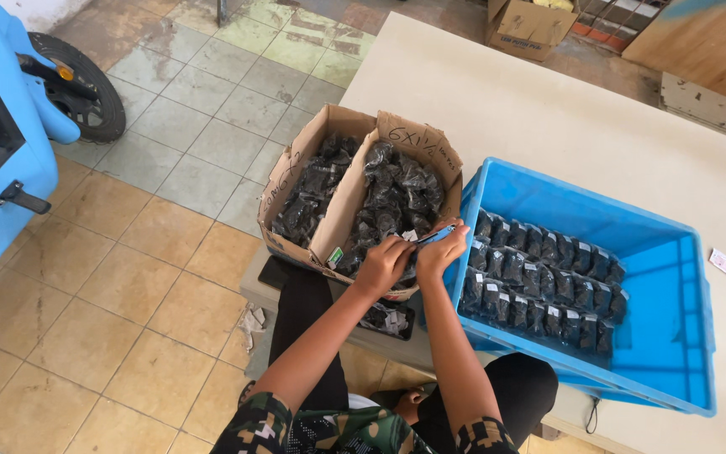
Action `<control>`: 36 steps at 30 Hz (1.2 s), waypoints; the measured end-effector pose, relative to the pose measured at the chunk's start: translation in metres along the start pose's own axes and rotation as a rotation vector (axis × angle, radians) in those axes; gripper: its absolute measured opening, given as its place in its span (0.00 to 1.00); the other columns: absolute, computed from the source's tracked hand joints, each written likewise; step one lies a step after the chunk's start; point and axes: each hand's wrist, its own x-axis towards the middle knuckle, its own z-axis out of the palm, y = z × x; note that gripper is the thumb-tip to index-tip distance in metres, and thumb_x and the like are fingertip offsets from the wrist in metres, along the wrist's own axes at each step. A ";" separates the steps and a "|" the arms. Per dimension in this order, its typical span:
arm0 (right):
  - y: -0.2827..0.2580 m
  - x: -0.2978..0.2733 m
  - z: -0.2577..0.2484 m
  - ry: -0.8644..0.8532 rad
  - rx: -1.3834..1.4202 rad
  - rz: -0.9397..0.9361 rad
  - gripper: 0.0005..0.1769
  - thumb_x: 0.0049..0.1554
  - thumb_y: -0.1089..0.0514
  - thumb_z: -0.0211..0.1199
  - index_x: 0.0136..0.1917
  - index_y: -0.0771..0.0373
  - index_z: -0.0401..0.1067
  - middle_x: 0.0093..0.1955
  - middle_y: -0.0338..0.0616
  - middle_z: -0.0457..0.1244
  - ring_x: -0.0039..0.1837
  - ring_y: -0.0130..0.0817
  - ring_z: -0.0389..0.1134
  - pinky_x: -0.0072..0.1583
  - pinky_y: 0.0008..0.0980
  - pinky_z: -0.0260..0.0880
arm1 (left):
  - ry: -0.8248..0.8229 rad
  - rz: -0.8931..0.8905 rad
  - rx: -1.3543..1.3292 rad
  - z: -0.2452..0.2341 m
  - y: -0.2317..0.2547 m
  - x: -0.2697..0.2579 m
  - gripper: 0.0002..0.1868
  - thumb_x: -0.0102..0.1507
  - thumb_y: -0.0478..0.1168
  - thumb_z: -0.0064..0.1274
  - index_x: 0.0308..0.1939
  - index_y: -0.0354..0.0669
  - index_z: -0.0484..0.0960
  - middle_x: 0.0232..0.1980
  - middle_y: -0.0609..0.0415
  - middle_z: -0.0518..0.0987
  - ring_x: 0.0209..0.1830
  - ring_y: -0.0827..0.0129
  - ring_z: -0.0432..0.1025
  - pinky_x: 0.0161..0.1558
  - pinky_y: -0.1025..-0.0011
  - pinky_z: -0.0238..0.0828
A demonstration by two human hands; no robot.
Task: The person sorts small black components in plastic bags from a cardboard box into a blue crate by hand.
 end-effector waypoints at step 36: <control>0.090 -0.013 -0.068 -1.163 -1.435 0.053 0.24 0.47 0.42 0.58 0.56 0.47 0.65 0.52 0.35 0.58 0.52 0.37 0.63 0.49 0.41 0.68 | 0.214 -0.447 -0.260 -0.025 -0.058 0.008 0.05 0.59 0.33 0.46 0.32 0.36 0.77 0.30 0.49 0.75 0.30 0.55 0.73 0.23 0.66 0.75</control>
